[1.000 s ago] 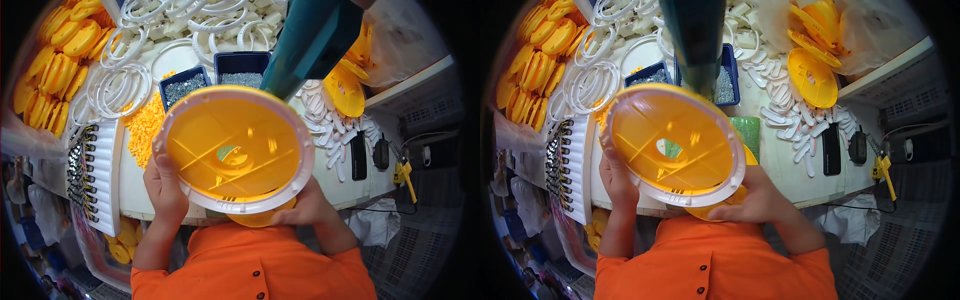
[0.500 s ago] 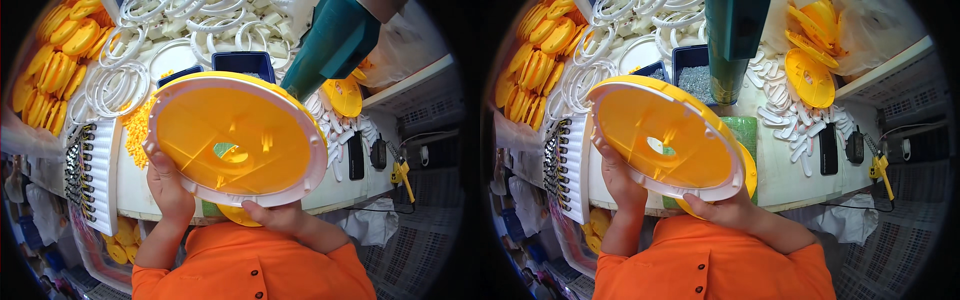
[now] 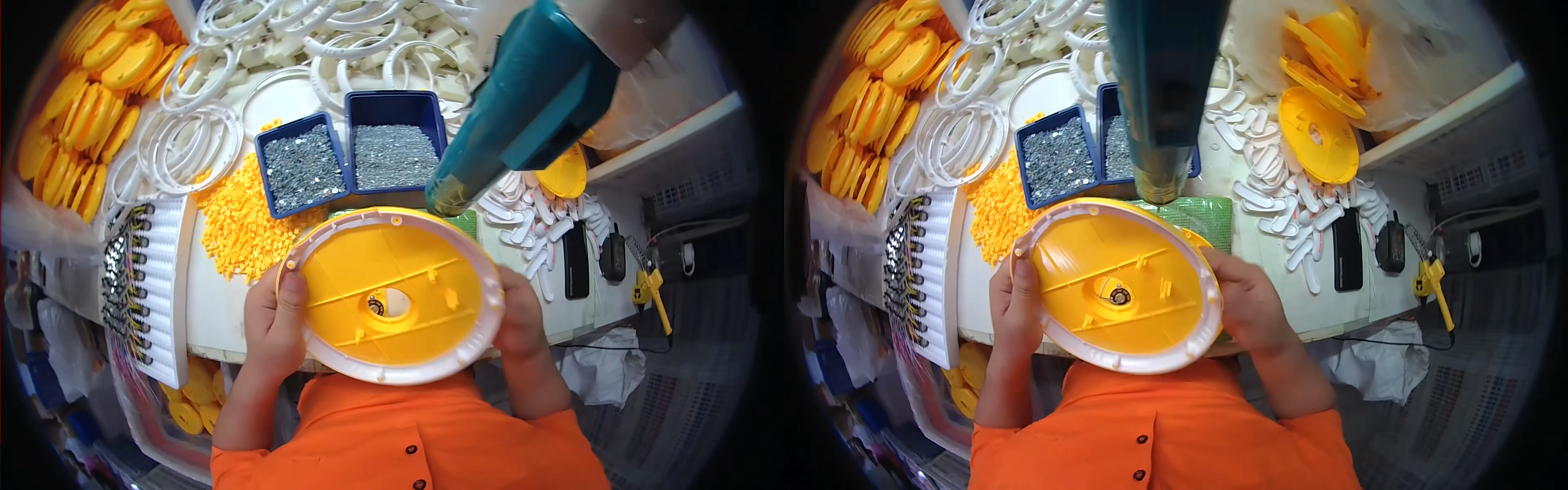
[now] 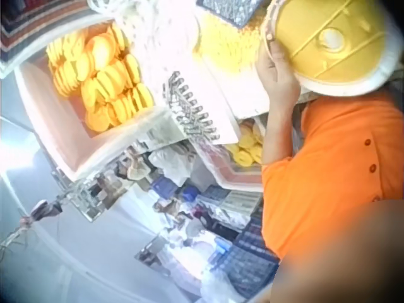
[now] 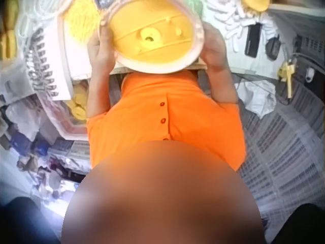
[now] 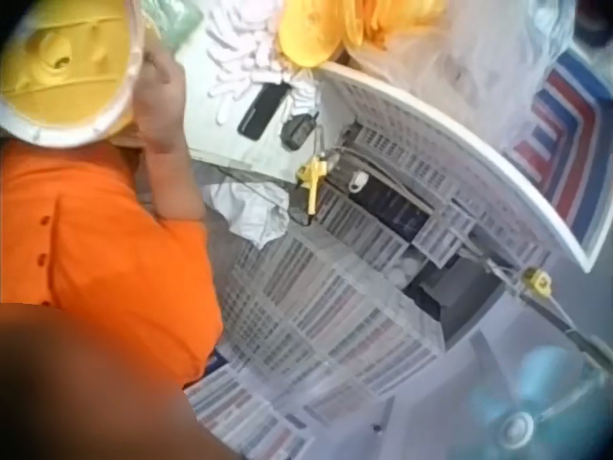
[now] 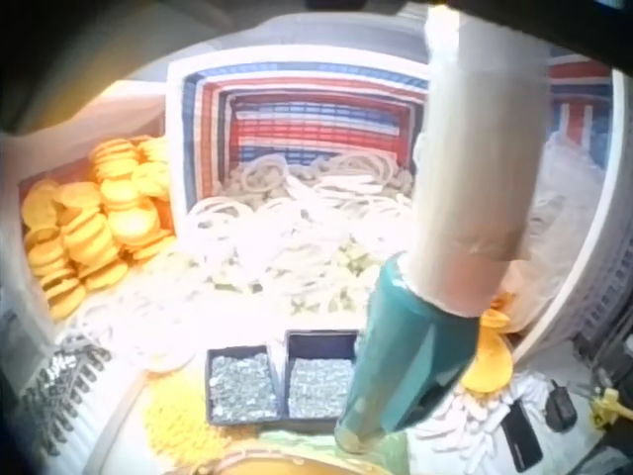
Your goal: Assembling a yellow plastic electronic toy component by installing parts and securing them with an electric screwdriver.
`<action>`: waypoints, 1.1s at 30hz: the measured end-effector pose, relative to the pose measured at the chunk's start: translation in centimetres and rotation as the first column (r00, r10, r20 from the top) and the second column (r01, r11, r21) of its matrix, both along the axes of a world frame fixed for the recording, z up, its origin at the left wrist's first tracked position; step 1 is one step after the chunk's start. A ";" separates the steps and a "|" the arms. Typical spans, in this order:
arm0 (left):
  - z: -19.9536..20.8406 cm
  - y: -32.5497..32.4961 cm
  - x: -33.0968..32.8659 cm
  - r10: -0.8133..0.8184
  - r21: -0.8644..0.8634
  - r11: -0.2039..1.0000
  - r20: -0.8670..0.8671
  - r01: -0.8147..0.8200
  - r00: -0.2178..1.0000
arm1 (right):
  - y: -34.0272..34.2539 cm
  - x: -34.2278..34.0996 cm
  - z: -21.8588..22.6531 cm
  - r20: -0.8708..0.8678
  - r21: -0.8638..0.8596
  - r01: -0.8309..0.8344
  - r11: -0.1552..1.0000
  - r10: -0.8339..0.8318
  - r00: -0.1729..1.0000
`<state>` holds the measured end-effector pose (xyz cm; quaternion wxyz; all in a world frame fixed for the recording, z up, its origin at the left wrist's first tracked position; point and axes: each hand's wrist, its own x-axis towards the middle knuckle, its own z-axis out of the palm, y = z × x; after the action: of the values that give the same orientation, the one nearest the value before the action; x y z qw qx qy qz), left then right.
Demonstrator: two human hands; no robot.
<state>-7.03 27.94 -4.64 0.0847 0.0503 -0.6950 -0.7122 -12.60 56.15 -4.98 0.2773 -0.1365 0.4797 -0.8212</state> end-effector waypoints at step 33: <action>-3.4 -0.8 1.4 -0.222 -0.169 0.946 0.279 0.275 0.934 | -3.7 -0.2 2.1 -0.686 0.707 0.529 0.469 0.639 0.349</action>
<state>-5.65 27.14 -8.04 -0.0925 0.0443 -0.7704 -0.6293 -12.82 52.50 -2.88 0.0100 -0.4328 0.8810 -0.1909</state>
